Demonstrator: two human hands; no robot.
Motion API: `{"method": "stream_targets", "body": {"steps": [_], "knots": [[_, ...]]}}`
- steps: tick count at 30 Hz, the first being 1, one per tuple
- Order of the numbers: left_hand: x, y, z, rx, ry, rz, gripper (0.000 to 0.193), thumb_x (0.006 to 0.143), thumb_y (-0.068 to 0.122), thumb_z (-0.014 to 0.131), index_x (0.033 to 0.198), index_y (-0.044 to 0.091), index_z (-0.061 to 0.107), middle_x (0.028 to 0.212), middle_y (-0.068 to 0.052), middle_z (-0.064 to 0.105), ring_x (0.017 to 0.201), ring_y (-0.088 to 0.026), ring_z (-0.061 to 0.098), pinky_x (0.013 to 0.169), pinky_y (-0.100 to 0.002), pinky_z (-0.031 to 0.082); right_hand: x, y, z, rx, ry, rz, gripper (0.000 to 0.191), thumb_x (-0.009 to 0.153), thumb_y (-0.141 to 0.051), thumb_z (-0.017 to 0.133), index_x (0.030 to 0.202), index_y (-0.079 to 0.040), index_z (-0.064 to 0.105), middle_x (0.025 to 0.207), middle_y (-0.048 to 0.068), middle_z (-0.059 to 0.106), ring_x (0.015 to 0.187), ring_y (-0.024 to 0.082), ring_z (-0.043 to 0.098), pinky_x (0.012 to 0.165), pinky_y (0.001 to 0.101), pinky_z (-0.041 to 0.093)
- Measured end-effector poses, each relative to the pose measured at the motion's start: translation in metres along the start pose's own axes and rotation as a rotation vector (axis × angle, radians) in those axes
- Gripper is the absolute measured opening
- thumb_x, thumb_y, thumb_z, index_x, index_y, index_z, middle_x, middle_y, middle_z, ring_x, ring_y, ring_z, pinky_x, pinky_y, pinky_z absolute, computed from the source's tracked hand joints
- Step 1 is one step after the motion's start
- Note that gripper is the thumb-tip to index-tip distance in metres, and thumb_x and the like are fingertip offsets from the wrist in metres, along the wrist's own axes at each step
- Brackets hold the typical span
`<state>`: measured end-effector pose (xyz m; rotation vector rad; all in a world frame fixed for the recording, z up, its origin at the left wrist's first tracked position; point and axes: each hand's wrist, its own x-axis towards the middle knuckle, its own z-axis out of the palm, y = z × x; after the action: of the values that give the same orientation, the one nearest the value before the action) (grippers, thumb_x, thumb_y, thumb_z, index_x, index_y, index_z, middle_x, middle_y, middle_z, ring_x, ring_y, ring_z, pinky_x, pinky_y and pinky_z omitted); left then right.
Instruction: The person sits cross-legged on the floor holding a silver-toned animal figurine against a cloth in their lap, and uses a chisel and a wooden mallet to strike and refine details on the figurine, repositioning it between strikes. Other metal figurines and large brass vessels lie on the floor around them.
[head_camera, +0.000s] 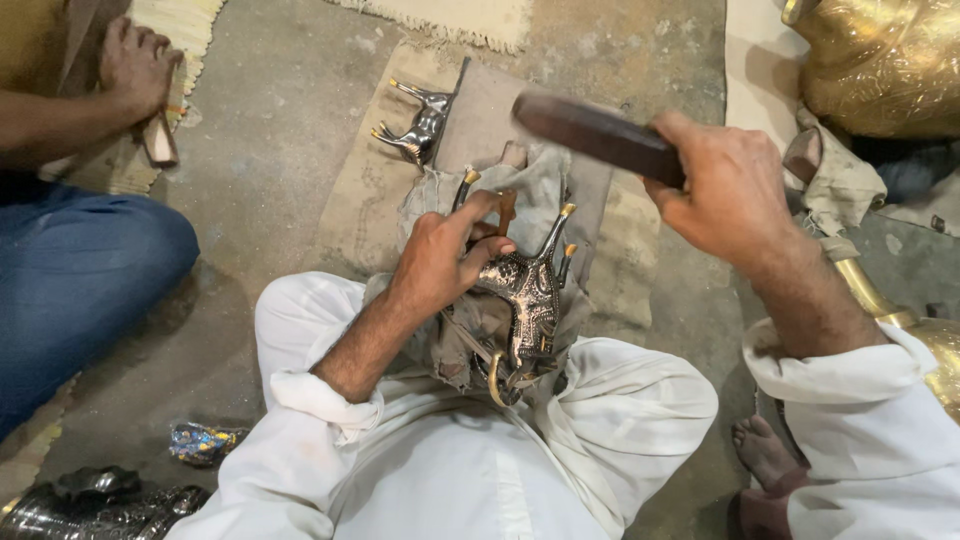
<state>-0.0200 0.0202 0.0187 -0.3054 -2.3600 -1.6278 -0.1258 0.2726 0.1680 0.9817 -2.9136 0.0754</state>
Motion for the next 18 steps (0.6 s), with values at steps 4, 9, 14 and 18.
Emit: {"method": "stream_targets", "body": {"steps": [4, 9, 14, 18], "knots": [[0.001, -0.0005, -0.0019, 0.029, -0.038, -0.031, 0.04, 0.093, 0.022, 0.08, 0.124, 0.009, 0.058, 0.086, -0.017, 0.078, 0.085, -0.035, 0.077, 0.067, -0.042, 0.057, 0.0032, -0.0017, 0.0002, -0.25, -0.099, -0.081, 0.032, 0.082, -0.014, 0.075, 0.113, -0.012, 0.067, 0.076, 0.012, 0.069, 0.073, 0.033, 0.07, 0.069, 0.0461, 0.052], [0.0003, 0.0013, -0.0019, -0.059, -0.008, 0.045, 0.042, 0.094, 0.018, 0.077, 0.129, 0.009, 0.058, 0.09, -0.017, 0.078, 0.089, -0.033, 0.079, 0.069, -0.04, 0.06, -0.0008, -0.0015, -0.0003, 0.024, -0.037, 0.021, 0.027, 0.09, -0.016, 0.074, 0.113, -0.008, 0.064, 0.082, 0.015, 0.068, 0.077, 0.036, 0.069, 0.071, 0.0469, 0.052], [0.0015, 0.003, -0.0031, 0.001, -0.047, -0.024, 0.042, 0.092, 0.02, 0.078, 0.128, 0.009, 0.059, 0.086, -0.017, 0.077, 0.084, -0.035, 0.077, 0.065, -0.041, 0.057, -0.0047, -0.0003, 0.0036, 0.041, 0.049, 0.064, 0.027, 0.092, -0.019, 0.076, 0.113, -0.007, 0.063, 0.085, 0.015, 0.07, 0.078, 0.035, 0.07, 0.072, 0.0472, 0.053], [0.0034, 0.0038, -0.0045, 0.101, -0.058, -0.011, 0.038, 0.094, 0.023, 0.082, 0.12, 0.007, 0.06, 0.087, -0.018, 0.078, 0.082, -0.039, 0.074, 0.065, -0.045, 0.053, -0.0067, 0.0013, 0.0072, -0.219, -0.038, -0.105, 0.033, 0.078, -0.011, 0.078, 0.109, -0.01, 0.066, 0.085, 0.013, 0.072, 0.078, 0.037, 0.07, 0.069, 0.0478, 0.053]]}}
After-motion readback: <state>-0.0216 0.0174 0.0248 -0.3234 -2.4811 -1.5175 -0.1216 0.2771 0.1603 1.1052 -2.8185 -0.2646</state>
